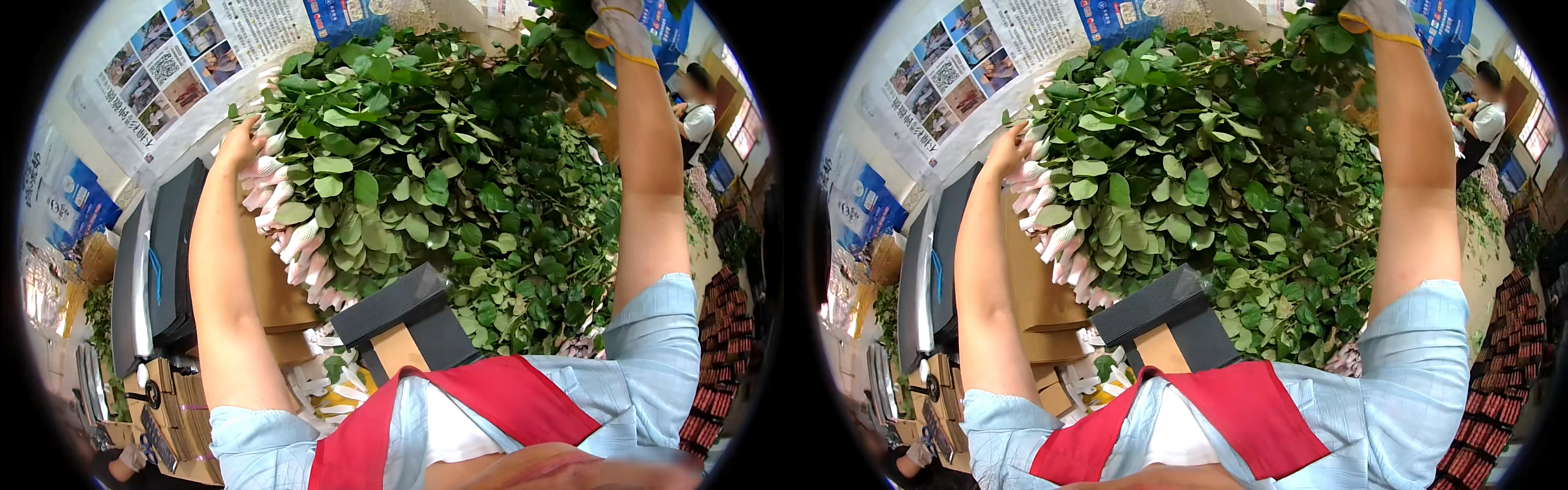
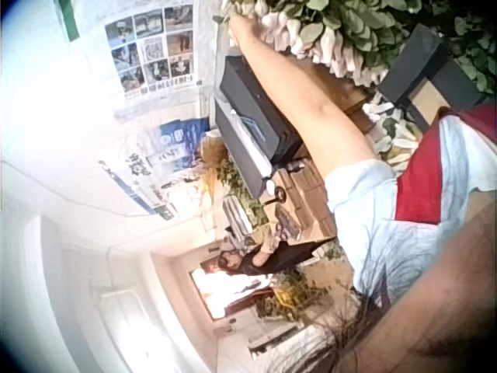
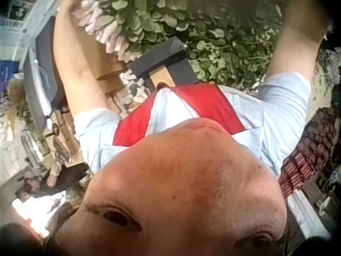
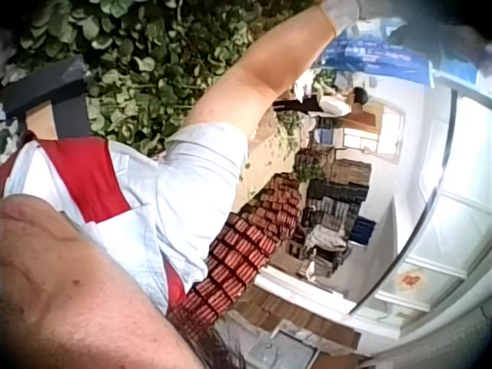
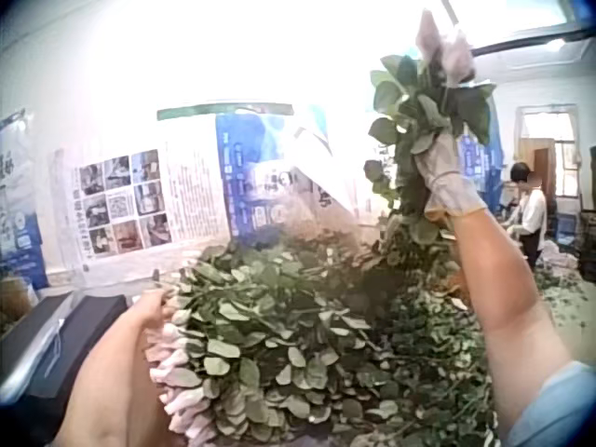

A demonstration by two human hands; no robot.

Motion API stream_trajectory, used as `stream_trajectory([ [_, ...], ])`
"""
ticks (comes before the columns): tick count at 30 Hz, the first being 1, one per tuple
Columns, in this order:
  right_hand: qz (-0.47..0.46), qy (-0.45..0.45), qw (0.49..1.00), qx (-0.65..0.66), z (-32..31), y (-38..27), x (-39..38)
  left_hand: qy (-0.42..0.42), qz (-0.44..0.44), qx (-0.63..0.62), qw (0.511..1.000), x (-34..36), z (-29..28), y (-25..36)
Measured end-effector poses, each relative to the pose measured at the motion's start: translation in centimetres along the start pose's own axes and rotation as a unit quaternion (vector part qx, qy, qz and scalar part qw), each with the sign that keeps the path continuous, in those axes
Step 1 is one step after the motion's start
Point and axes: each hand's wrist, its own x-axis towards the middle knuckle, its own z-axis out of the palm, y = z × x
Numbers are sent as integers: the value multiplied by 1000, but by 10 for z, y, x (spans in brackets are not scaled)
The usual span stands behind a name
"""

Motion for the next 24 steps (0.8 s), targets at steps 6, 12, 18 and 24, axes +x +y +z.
stream_trajectory([
  [6,-44,3,997,65,42,-59,20,120,85,91,985,-16,-48,-9],
  [12,-108,-60,990,67,91,-125,30,45,161,-457,873,-45,-125,126],
  [18,-145,-54,988,31,92,-139,36,112,202,-575,785,-59,-86,133],
  [24,-159,-34,987,11,94,-146,30,-162,42,114,979,-81,2,100],
])
